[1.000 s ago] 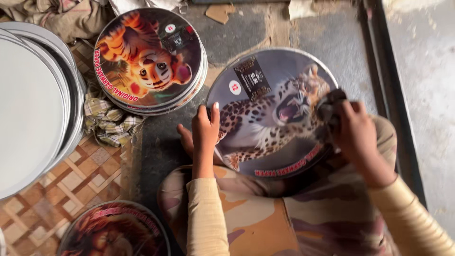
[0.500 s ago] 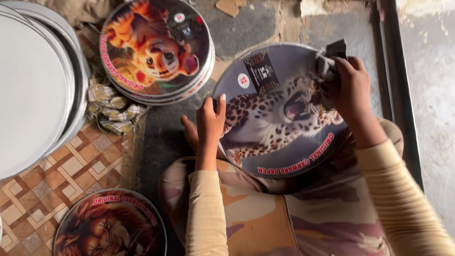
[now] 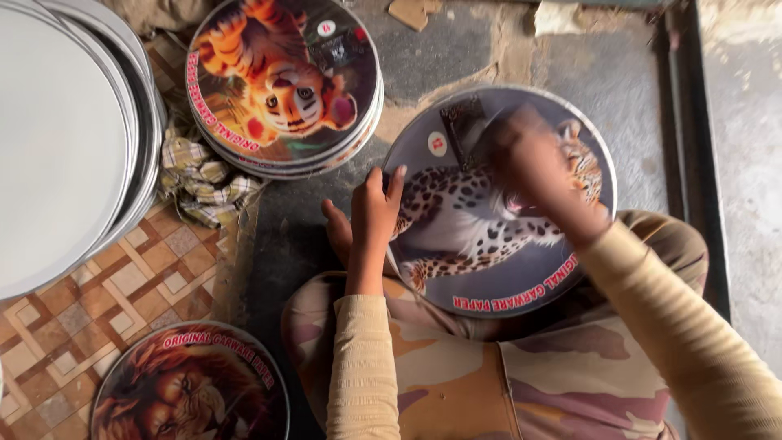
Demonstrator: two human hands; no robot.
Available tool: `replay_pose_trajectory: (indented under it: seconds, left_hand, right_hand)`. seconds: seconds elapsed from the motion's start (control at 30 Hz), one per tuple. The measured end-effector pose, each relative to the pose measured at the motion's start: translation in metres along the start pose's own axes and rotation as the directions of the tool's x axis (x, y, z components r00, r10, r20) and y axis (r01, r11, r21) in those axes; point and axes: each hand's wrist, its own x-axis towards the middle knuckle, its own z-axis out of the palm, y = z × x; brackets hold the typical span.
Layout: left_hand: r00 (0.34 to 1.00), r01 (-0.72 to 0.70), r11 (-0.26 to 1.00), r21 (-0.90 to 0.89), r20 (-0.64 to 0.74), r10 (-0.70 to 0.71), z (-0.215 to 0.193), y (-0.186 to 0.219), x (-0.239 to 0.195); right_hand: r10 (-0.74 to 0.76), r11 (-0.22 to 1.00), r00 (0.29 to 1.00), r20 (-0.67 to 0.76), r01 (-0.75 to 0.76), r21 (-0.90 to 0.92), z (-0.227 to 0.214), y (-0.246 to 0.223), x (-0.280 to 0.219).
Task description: The person sits on the floor and wipes the surface of several round paper plates with animal prints using a cloth. They handle the plates one at a time, wiping both sides before stacking them.
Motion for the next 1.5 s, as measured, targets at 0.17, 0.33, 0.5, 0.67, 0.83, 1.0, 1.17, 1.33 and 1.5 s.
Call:
replay_pose_trajectory:
  seconds: [0.17, 0.33, 0.5, 0.67, 0.83, 1.0, 1.17, 1.33, 1.5]
  left_hand:
    - [0.999, -0.026, 1.0, 0.002, -0.043, 0.026, 0.0, 0.003, 0.002]
    - [0.999, 0.008, 0.998, -0.056, -0.043, -0.011, 0.005, -0.01, 0.0]
    - [0.999, -0.004, 0.965, -0.262, -0.035, -0.006, 0.012, -0.014, -0.01]
    - [0.995, -0.06, 0.986, -0.157, -0.094, 0.045, -0.001, -0.006, -0.001]
    - [0.988, -0.049, 0.968, -0.244, -0.153, 0.011, -0.003, -0.002, 0.002]
    - [0.996, 0.028, 0.951, -0.307, -0.075, -0.053, 0.003, -0.004, 0.003]
    - [0.991, 0.135, 0.856, -0.499, 0.087, -0.106, -0.001, -0.013, -0.002]
    - [0.928, 0.301, 0.89, -0.341, -0.109, -0.356, -0.015, -0.045, -0.008]
    - [0.696, 0.202, 0.497, -0.844, -0.233, -0.679, -0.012, -0.106, 0.015]
  right_hand:
    - [-0.125, 0.977, 0.696, -0.707, 0.212, 0.036, 0.011, -0.016, 0.005]
    - [-0.624, 0.648, 0.519, -0.584, 0.762, -0.015, 0.094, -0.099, -0.064]
    - [-0.556, 0.83, 0.711, -0.431, 0.5, -0.247, 0.018, -0.038, -0.016]
    - [-0.175, 0.934, 0.585, -0.792, 0.354, 0.055, -0.023, 0.023, -0.014]
    - [0.068, 0.998, 0.682, -0.728, -0.059, 0.038, 0.024, 0.034, -0.122]
    - [-0.031, 0.998, 0.863, -0.505, 0.058, 0.038, 0.079, -0.004, -0.209]
    - [-0.552, 0.825, 0.807, -0.212, 0.566, 0.007, 0.101, -0.027, -0.207]
    - [-0.6, 0.749, 0.756, -0.263, 0.646, 0.148, 0.083, -0.026, -0.202]
    - [-0.452, 0.789, 0.818, -0.356, 0.553, 0.268, 0.074, -0.02, -0.209]
